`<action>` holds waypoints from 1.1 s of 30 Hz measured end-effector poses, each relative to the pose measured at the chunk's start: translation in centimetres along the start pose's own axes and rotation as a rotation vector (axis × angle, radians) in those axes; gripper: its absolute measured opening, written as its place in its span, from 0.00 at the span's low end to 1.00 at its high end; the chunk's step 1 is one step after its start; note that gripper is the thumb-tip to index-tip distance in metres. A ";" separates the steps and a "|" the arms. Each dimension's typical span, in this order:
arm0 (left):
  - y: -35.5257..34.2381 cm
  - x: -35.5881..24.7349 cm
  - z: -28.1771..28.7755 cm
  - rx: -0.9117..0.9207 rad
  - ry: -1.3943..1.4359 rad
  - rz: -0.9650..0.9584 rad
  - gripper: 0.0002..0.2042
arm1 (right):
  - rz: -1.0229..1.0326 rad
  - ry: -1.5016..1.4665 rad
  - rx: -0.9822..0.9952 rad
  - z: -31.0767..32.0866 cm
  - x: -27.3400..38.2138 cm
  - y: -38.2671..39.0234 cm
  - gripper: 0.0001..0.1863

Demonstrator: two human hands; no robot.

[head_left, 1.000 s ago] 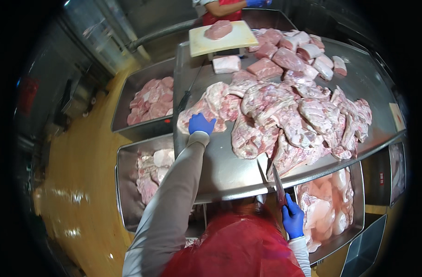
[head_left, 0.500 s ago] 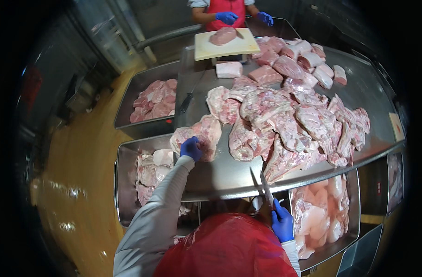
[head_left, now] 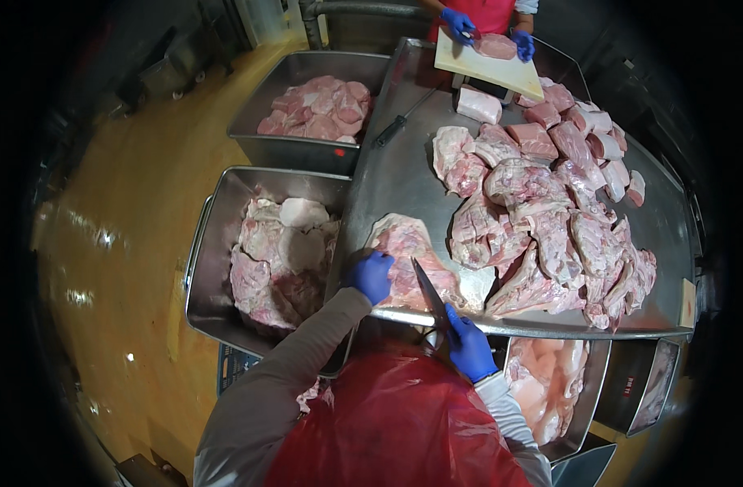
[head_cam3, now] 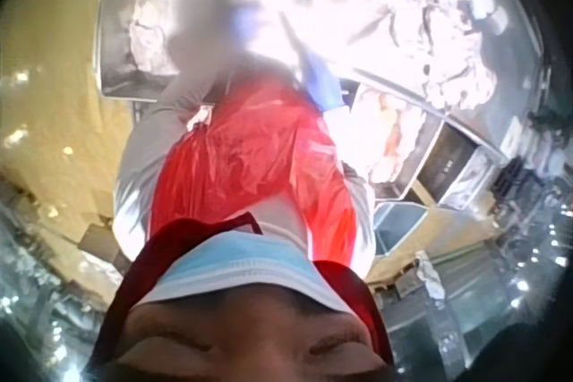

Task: The person uses a knife to cut large pieces of raw meat on a stainless steel table. They separate the meat into smaller portions and place them into a metal bin. The process is repetitive, involving picking up a piece, cutting it, and moving it to the bin.

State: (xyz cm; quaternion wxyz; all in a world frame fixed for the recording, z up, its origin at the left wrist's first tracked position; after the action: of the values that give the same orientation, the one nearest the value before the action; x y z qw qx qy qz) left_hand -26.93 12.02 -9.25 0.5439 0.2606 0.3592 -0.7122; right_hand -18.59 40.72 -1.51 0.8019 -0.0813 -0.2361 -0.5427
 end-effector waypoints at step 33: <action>-9.8 -2.2 -1.4 0.426 -0.264 -0.010 0.12 | 0.229 -0.227 0.183 -2.1 -5.7 -14.6 0.21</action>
State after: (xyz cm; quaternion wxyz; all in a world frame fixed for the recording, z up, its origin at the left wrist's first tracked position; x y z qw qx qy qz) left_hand -35.78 15.85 -6.20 0.5153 0.2723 0.1282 -0.8024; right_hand -32.94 38.89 -7.86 0.8306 -0.0951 -0.3630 -0.4114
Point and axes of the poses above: each hand's wrist, its own y-axis away from the middle knuckle, its own z-axis out of the back of the hand, x = y × z, the point moved 1 cm from there along -y, towards the middle knuckle, and after that the axes turned 14 degrees about y, right-handed, at the moved point
